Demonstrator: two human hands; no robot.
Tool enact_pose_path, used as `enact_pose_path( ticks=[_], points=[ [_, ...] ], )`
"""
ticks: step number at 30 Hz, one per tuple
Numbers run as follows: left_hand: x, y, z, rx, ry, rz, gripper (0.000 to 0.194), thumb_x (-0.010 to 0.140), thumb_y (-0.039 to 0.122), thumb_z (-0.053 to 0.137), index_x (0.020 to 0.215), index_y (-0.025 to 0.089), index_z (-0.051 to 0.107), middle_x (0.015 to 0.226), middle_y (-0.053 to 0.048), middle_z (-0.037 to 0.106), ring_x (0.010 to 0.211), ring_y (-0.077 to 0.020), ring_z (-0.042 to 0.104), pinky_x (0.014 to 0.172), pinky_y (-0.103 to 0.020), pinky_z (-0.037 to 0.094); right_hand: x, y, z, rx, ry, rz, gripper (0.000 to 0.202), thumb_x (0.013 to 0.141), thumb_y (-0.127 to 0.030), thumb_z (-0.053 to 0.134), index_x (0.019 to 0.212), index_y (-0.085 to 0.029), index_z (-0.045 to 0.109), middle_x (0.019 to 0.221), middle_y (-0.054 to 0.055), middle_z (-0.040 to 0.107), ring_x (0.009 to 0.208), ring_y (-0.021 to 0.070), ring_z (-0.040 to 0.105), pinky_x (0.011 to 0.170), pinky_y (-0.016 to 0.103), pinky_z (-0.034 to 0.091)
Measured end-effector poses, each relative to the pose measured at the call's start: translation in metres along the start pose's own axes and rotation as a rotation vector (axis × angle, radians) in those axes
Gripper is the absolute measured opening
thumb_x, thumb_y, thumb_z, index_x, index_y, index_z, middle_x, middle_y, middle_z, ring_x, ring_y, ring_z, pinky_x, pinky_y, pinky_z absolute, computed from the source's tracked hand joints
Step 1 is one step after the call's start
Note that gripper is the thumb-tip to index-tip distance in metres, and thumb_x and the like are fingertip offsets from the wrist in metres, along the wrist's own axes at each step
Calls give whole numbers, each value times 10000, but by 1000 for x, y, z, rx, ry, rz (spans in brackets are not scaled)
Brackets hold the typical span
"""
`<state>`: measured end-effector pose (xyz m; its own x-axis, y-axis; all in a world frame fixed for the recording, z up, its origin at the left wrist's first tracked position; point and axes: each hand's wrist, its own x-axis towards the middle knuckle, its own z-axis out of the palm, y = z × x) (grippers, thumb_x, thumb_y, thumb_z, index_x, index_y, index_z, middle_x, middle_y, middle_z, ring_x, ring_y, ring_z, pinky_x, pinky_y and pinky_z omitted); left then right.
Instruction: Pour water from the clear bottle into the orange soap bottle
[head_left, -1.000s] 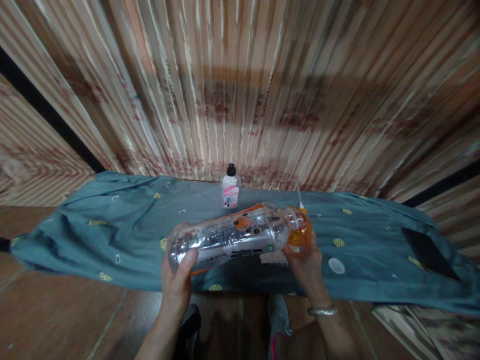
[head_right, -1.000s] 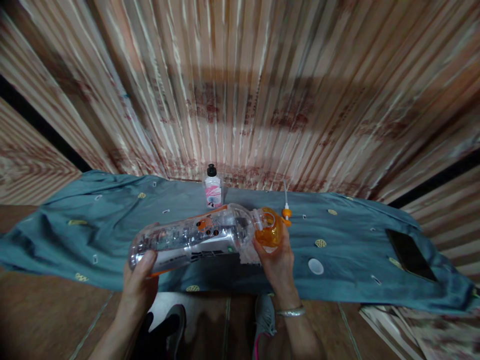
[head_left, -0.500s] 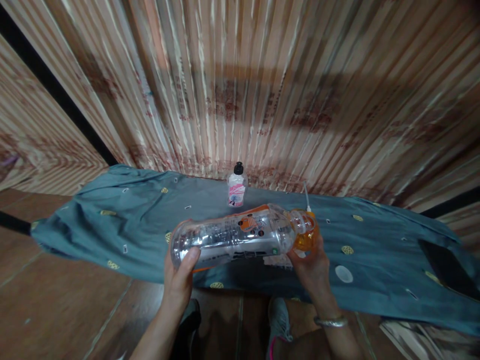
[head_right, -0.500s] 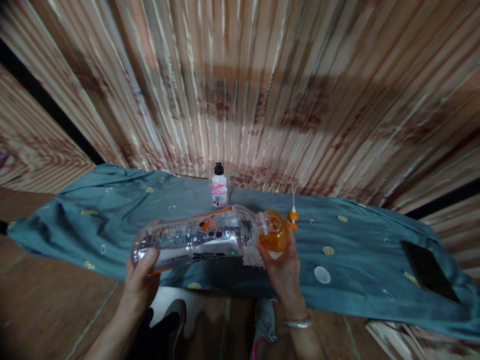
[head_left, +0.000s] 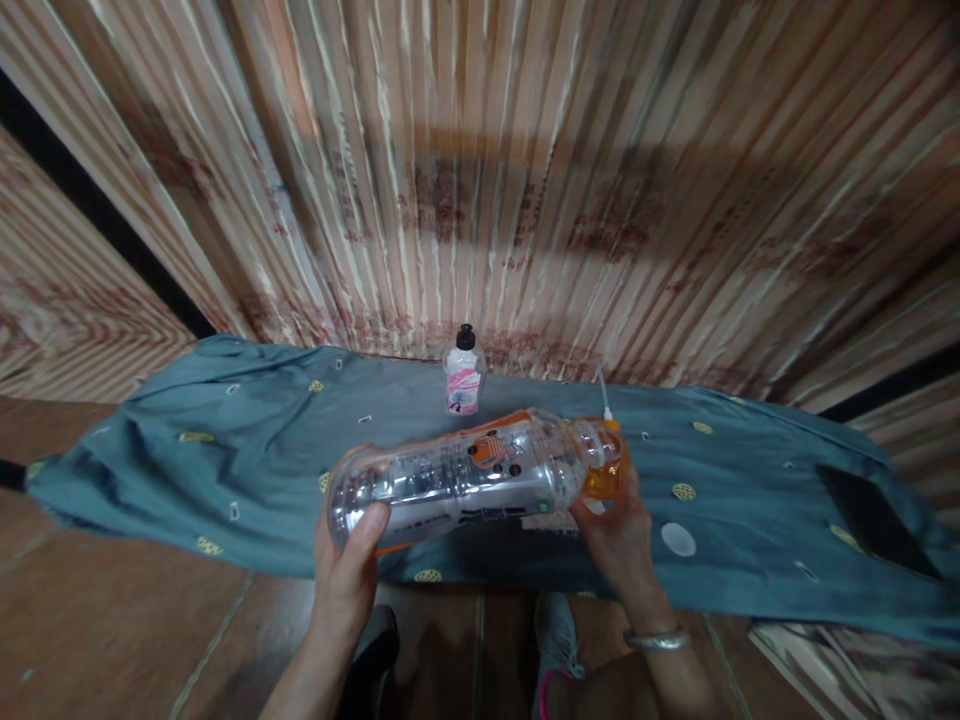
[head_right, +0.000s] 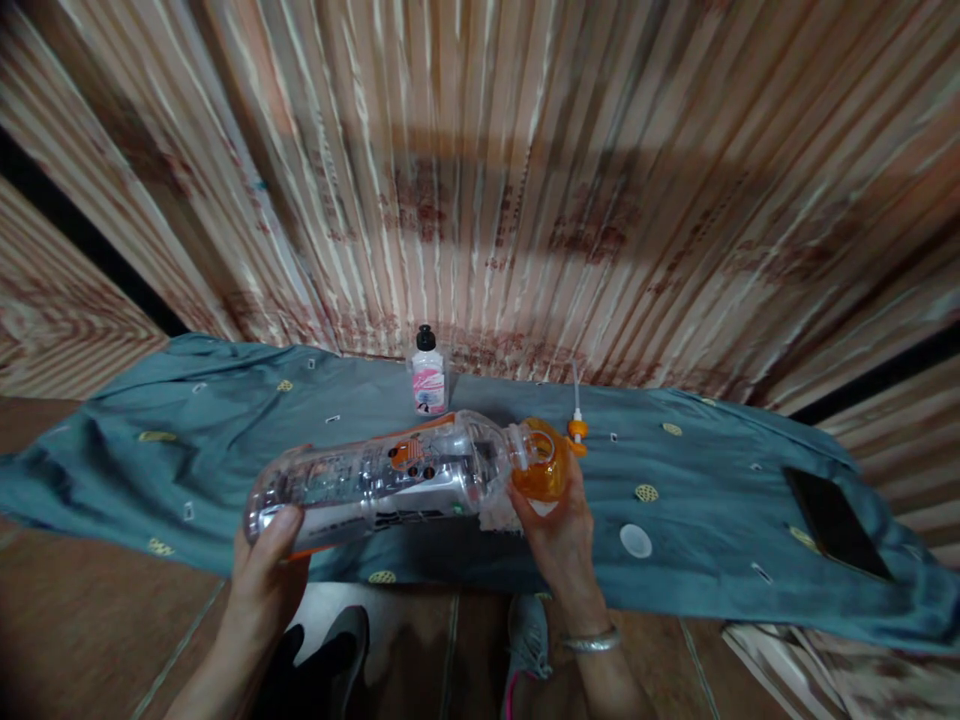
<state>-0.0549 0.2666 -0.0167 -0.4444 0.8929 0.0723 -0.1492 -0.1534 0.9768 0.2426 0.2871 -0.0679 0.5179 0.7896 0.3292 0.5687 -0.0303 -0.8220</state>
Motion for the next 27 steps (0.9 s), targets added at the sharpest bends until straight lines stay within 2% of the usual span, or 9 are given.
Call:
enact_pose_path(
  ticks=[3,6,8,11,16,22,27],
  points=[
    [3,-3,-5,-60,7,-2,705,710,599,941,1289,228,783,1306,-110,809,1345,-422,709,1249,-544,490,-1,0,0,-5,12,-10,980,749,-683,795,1549,-156,588,1388,218,806,1205,408,819,1013,559,682],
    [3,-5,-7,-67,30,2,717,709,623,937,1282,219,789,1261,-110,815,1301,-411,723,1224,-537,511,-3,0,1,-9,12,-13,941,756,-670,805,1537,-186,602,1354,186,823,1174,388,828,991,534,686],
    [1,-4,-6,-61,12,6,707,702,604,953,1280,229,794,1249,-99,818,1271,-393,733,1206,-520,524,-3,0,1,-4,10,-7,928,758,-663,803,1531,-189,606,1356,183,821,1179,387,826,1005,538,682],
    [-3,-2,-4,-78,43,37,705,755,585,944,1348,245,774,1287,-84,809,1300,-374,719,1248,-506,481,-5,-1,2,11,9,9,968,744,-670,796,1539,-157,591,1396,217,797,1226,415,810,1044,575,669],
    [-5,-1,-4,-102,52,19,741,758,601,946,1376,238,756,1306,-89,796,1356,-400,691,1291,-537,435,-5,2,2,6,2,-5,947,752,-634,808,1551,-178,583,1410,200,797,1249,406,805,1089,585,654],
    [1,-1,-10,-112,54,-49,777,644,612,978,1294,234,785,1228,-98,824,1229,-409,747,1204,-564,528,-5,2,2,-7,-6,3,934,753,-619,808,1548,-179,590,1384,186,806,1239,395,810,1087,566,660],
    [0,-4,-10,-107,55,-15,705,729,600,942,1316,241,789,1269,-93,811,1257,-388,735,1193,-533,539,-6,0,1,0,-21,23,963,746,-594,815,1569,-158,573,1386,200,800,1245,406,805,1088,578,653]
  ],
)
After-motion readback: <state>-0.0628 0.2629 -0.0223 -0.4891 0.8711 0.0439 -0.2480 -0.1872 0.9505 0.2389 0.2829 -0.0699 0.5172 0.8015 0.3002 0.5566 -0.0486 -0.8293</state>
